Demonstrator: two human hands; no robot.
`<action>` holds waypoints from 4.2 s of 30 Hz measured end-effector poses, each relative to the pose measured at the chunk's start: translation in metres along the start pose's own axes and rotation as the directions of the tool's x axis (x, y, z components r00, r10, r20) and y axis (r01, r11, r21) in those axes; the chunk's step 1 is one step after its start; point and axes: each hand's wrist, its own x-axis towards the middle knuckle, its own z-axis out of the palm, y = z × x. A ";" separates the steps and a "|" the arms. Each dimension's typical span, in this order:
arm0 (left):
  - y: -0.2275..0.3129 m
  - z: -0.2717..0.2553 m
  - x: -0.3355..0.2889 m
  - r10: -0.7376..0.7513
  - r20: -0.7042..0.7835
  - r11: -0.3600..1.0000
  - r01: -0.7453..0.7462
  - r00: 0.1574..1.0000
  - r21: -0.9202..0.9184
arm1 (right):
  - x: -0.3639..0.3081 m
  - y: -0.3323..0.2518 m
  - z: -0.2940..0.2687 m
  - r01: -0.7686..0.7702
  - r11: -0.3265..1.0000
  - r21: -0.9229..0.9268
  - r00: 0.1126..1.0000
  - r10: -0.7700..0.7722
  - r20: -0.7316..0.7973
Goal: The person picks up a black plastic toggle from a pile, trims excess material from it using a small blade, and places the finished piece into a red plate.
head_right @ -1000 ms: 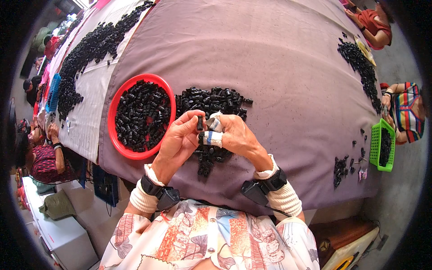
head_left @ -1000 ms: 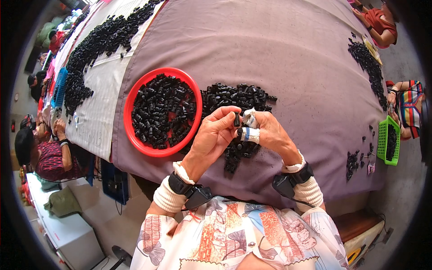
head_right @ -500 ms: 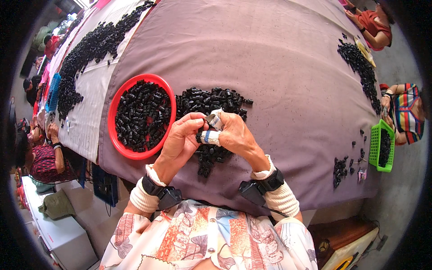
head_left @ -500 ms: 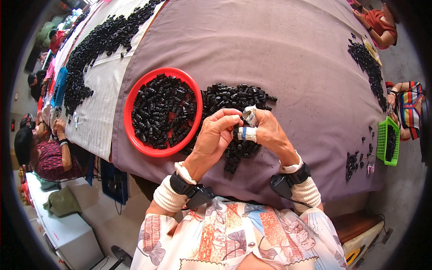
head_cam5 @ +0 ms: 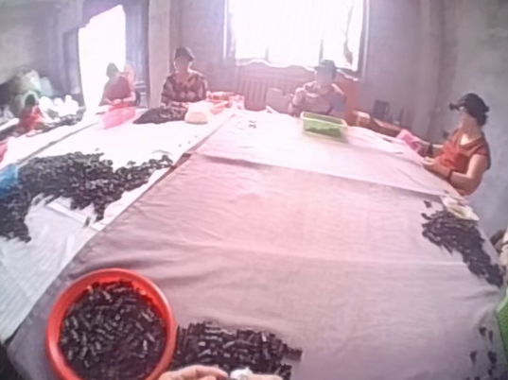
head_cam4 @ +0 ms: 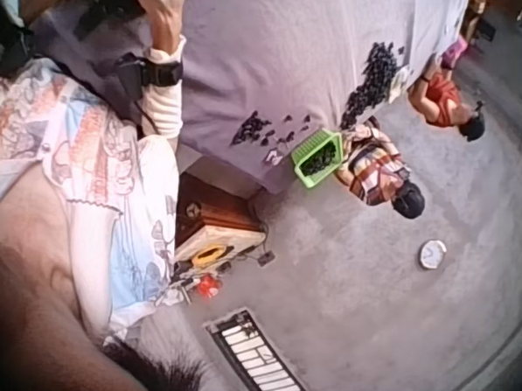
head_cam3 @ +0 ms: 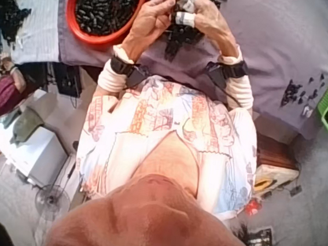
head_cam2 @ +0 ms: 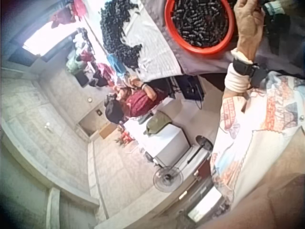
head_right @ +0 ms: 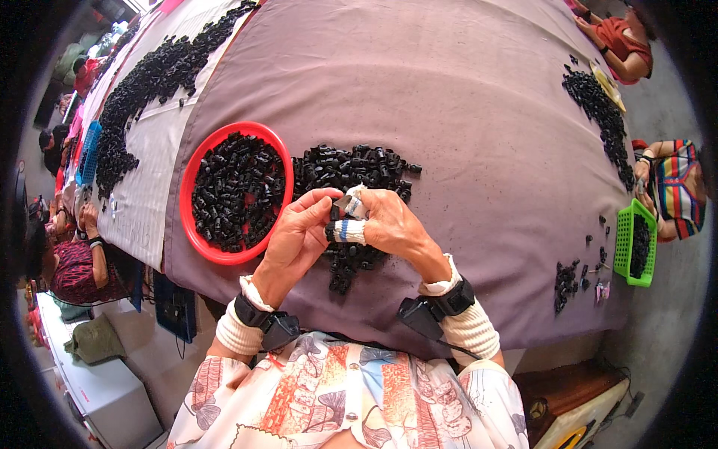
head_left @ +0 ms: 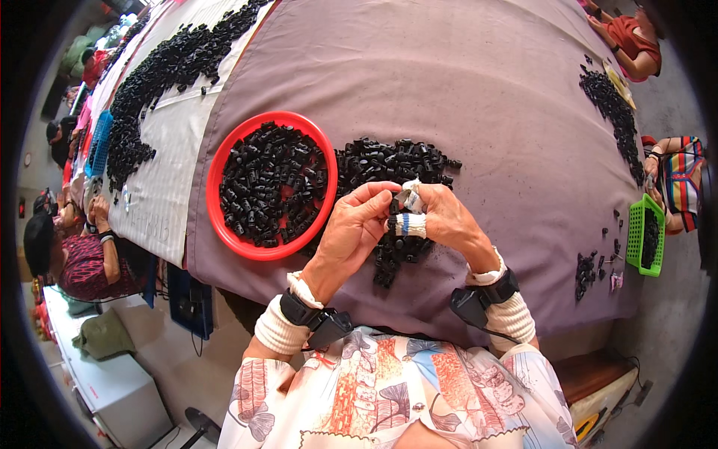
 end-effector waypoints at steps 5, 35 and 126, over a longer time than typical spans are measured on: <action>0.000 -0.001 0.000 0.005 0.009 1.000 -0.006 1.000 0.026 | 0.000 0.004 0.001 -0.017 1.000 0.011 1.000 0.017 0.016; -0.001 0.006 -0.003 0.024 -0.070 1.000 -0.023 0.997 0.022 | -0.002 -0.001 0.002 0.043 0.999 0.007 0.998 -0.043 0.037; 0.011 0.003 0.002 0.019 0.092 1.000 -0.018 0.996 -0.007 | -0.007 -0.023 -0.004 -0.066 0.998 0.017 0.997 0.067 -0.031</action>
